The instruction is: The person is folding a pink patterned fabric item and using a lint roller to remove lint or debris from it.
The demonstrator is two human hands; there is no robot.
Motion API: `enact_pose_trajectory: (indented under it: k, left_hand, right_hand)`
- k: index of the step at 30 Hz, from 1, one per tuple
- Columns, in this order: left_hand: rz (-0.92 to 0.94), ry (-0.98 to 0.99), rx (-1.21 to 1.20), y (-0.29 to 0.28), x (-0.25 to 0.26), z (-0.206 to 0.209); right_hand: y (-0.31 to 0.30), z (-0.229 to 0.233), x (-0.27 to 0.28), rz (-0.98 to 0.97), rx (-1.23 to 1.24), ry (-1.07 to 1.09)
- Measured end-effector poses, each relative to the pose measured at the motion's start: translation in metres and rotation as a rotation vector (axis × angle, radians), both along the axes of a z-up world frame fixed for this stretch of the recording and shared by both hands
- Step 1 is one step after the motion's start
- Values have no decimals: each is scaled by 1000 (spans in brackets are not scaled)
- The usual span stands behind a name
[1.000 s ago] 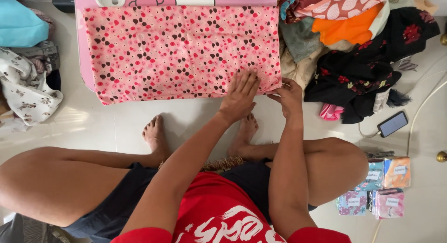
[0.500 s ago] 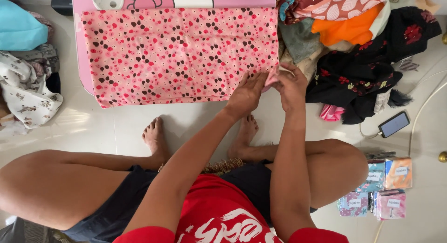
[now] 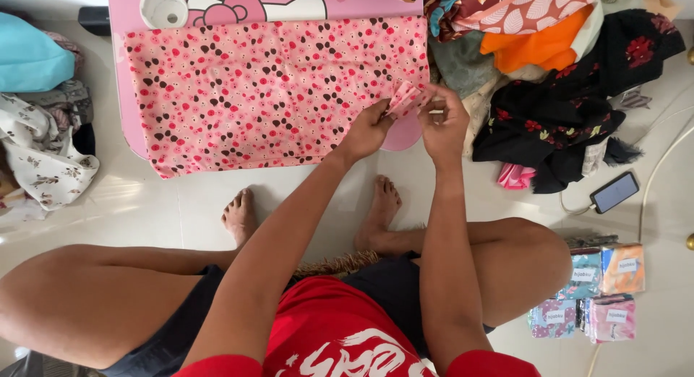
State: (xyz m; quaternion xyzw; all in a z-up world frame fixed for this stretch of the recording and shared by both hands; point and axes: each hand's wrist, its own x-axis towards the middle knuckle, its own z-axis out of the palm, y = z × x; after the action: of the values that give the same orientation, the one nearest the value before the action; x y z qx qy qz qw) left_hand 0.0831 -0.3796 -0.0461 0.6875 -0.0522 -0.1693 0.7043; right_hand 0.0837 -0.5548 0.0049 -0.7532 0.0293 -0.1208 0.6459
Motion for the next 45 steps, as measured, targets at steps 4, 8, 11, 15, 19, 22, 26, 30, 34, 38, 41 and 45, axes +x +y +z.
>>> enact_pose_trajectory:
  k: [4, 8, 11, 15, 19, 22, 26, 30, 34, 38, 41, 45]
  left_hand:
    - [-51, 24, 89, 8, -1, 41]
    - [-143, 47, 192, 10, 1, 52]
    - [-161, 39, 201, 10, 1, 52]
    - [-212, 29, 239, 14, 2, 71]
    - [-223, -52, 252, 13, 2, 76]
    - [-201, -112, 245, 10, 3, 77]
    - [-201, -171, 248, 10, 1, 79]
    - [-224, -180, 286, 8, 3, 75]
    - [-232, -171, 332, 8, 0, 82]
    - [-231, -154, 301, 14, -3, 88]
    - [-157, -101, 235, 16, -1, 96]
    - [-131, -93, 238, 11, 5, 86]
  right_hand:
    - [10, 29, 5, 105, -283, -115]
    - [10, 52, 10, 182, -544, -213]
    - [2, 46, 11, 152, -580, -203]
    - [-3, 45, 12, 151, -610, -207]
    - [-4, 56, 15, 228, -608, -241]
    - [-9, 55, 20, 281, -562, -234]
    - [-10, 61, 28, 380, -423, -187]
    - [-32, 36, 41, 445, -374, -61]
    - [-48, 14, 44, 408, -424, 20]
    - [-57, 8, 40, 353, -457, 76]
    - [-54, 11, 39, 341, -370, 102]
    - [-49, 18, 36, 351, -335, 73]
